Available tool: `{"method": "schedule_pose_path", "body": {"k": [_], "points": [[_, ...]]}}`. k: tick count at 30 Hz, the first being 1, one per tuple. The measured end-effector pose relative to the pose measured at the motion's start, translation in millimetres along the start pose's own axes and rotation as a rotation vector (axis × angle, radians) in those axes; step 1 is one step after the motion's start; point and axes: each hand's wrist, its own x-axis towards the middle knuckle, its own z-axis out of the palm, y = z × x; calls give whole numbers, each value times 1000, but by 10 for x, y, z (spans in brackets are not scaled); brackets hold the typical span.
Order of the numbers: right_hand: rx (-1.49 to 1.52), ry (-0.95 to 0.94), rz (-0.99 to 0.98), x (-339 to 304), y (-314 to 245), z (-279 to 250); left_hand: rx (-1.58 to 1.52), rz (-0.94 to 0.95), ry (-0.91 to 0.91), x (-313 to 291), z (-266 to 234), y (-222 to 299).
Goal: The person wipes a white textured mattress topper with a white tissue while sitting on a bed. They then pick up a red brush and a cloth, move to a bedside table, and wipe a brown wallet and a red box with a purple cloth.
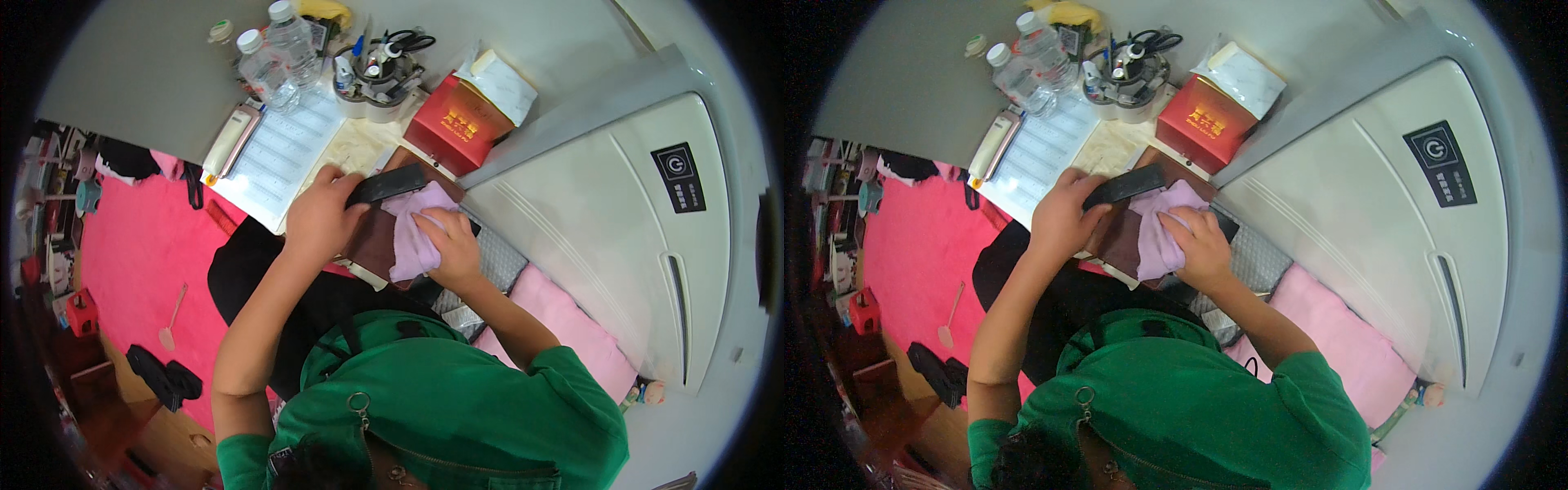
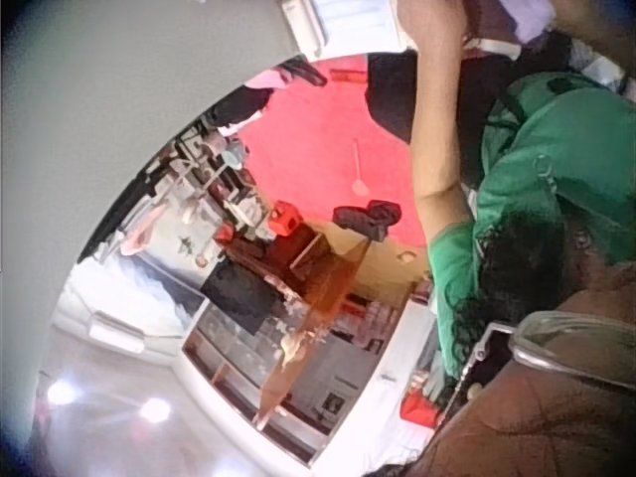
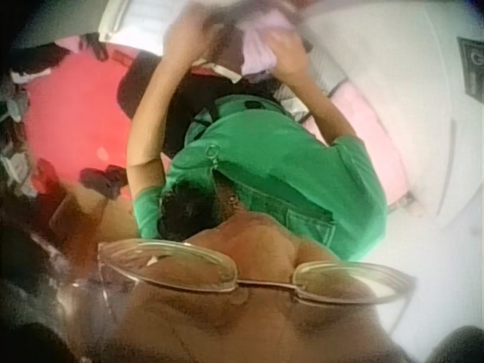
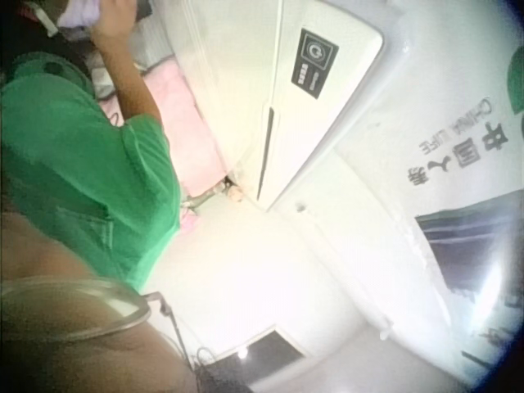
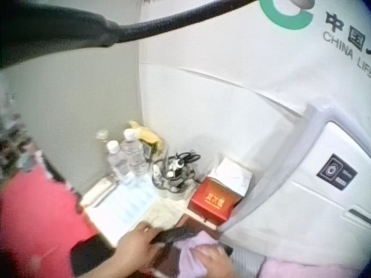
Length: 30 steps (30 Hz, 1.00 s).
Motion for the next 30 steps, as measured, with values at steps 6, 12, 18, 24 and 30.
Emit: {"method": "schedule_pose_path", "body": {"k": [6, 12, 18, 24, 30], "points": [[11, -27, 1, 76, -44, -96, 108, -295, 95, -406, 144, -685], [78, -117, -53, 252, -385, -243, 307, -484, 140, -121, 221, -979], [-52, -103, -58, 397, -389, -67, 214, -347, 313, -111, 193, -751], [-127, -357, -91, 741, -514, -699, -61, -118, 372, -490, 268, -562], [-607, 115, 50, 1542, -87, -1010, -270, -71, 298, -662, 275, -281]]}}
